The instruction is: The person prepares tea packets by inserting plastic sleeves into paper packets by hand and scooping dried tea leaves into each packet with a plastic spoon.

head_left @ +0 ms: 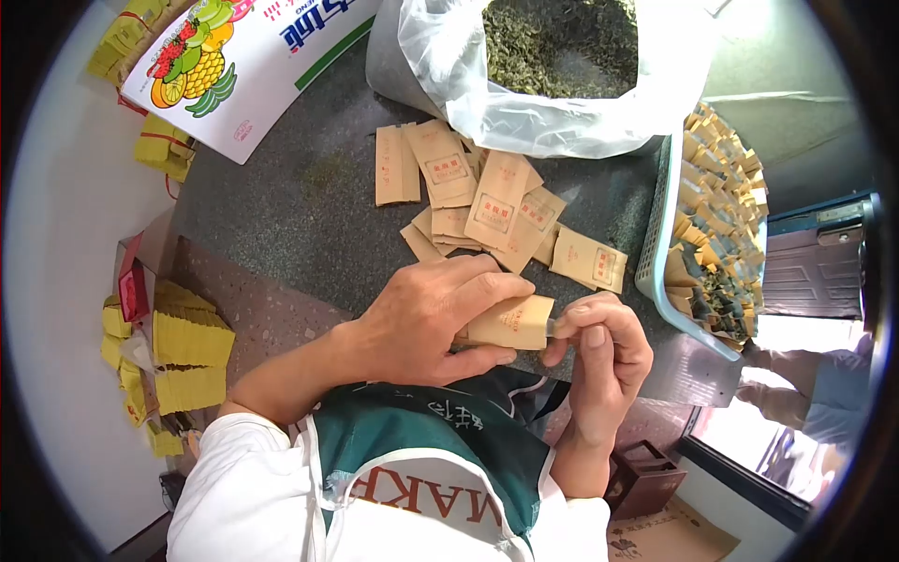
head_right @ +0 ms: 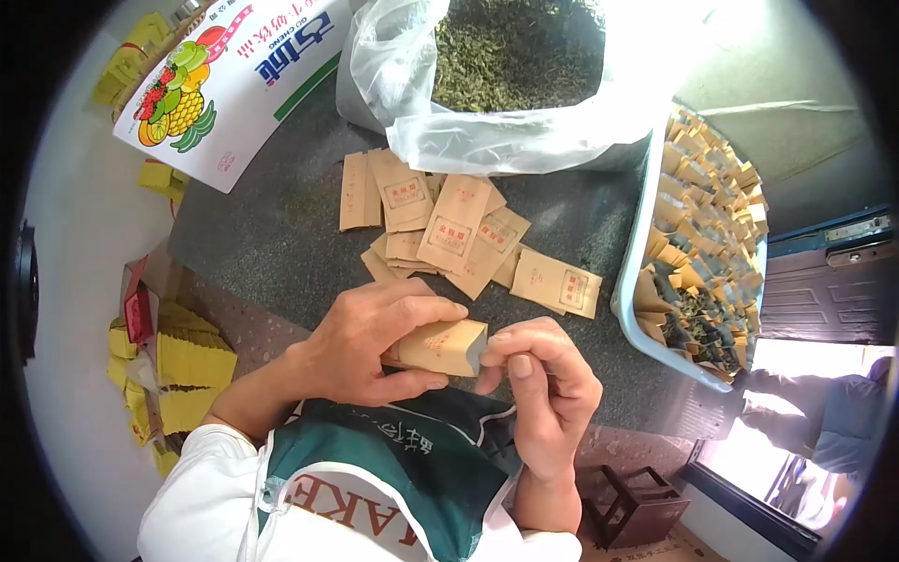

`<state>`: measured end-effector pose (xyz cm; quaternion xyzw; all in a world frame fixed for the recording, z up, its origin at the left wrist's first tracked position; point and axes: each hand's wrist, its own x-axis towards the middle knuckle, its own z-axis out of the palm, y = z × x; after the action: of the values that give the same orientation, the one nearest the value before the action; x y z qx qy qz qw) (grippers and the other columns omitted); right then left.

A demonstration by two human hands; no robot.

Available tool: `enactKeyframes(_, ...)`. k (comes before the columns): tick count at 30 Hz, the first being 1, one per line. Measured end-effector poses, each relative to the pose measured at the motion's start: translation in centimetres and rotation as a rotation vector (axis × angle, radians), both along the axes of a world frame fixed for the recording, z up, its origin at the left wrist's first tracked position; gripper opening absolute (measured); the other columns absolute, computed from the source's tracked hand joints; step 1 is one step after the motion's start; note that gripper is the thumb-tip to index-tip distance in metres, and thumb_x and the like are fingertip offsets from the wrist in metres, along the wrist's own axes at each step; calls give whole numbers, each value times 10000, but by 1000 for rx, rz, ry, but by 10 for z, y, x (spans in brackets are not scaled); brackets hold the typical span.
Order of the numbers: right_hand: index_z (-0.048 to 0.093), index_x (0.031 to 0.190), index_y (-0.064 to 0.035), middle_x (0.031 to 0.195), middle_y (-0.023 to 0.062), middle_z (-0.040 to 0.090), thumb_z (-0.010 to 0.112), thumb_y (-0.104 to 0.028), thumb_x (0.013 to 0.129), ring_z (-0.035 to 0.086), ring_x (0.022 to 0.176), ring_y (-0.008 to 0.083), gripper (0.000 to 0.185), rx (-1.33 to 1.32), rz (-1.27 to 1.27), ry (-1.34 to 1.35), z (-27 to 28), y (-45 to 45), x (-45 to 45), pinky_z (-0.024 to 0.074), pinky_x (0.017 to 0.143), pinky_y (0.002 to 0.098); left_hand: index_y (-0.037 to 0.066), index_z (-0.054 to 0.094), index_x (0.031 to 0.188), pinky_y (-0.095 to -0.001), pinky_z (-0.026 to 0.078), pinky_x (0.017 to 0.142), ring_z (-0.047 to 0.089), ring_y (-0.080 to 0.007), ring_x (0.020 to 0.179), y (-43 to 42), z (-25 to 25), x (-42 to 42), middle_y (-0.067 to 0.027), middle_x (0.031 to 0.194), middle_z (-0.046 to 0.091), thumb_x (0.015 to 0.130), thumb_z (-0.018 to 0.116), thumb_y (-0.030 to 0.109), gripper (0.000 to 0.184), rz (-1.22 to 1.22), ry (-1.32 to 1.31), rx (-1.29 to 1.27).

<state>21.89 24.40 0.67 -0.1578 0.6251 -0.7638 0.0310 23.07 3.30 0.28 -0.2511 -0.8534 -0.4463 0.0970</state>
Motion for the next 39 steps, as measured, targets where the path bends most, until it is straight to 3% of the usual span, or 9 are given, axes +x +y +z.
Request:
enactKeyframes(8,597,1040,17,919,127,599,485,-150,1047,575,635,143,201,-273,56,-77,6,-1,-12,495,585,243,10,615,1218,-346,532,735,664,-261,866,-7,3,-18,-141,1016,657,737,846,155,553,-108,88,243)
enactKeyframes(11,622,1052,45,921,138,622,504,-67,1018,622,672,162,166,-253,48,33,12,-2,-15,513,611,269,9,627,1190,-340,525,750,659,-257,890,-11,9,-20,-130,1022,660,729,848,142,528,-127,36,274)
enactKeyframes(14,667,1028,51,922,150,656,550,37,946,642,701,159,144,52,73,346,27,1,-17,515,627,259,11,639,1150,-336,516,757,654,-253,891,-15,14,-20,-122,1021,662,713,848,127,498,-154,-60,295)
enactKeyframes(16,668,1009,31,881,157,655,572,-109,995,633,682,160,170,138,104,437,36,-2,-17,503,600,268,12,647,1123,-335,512,759,651,-249,883,-16,16,-19,-120,1018,664,703,848,119,478,-205,-123,304)
enactKeyframes(18,678,1011,42,913,176,663,591,-31,957,648,693,165,126,140,149,521,39,-3,-21,518,600,270,9,660,1061,-329,503,759,644,-230,865,-17,17,-21,-122,991,663,672,859,127,453,-207,-100,270)
enactKeyframes(20,661,1033,56,942,179,659,539,49,946,650,708,157,150,136,172,420,46,-1,-22,535,643,261,15,658,1056,-330,510,754,650,-231,856,-19,23,-24,-117,972,666,655,854,92,454,-202,-69,251)
enactKeyframes(23,640,1058,71,996,150,643,536,6,982,646,774,145,144,16,122,282,46,1,-28,534,708,243,20,657,1055,-326,518,746,658,-229,842,-17,35,-32,-111,949,670,625,845,51,470,-147,-1,220)
enactKeyframes(32,660,1053,41,938,89,659,568,-55,992,647,793,127,146,221,-63,331,80,5,-56,536,705,246,34,647,1083,-322,515,760,650,-214,860,-10,51,-84,-93,967,656,687,866,115,460,-145,229,243)
enactKeyframes(39,662,1096,4,897,58,661,514,-169,1042,638,738,136,234,174,-52,182,128,-9,-124,533,697,269,47,597,1155,-249,512,750,604,-81,872,-19,50,-136,-29,963,626,813,815,97,409,-42,75,519)
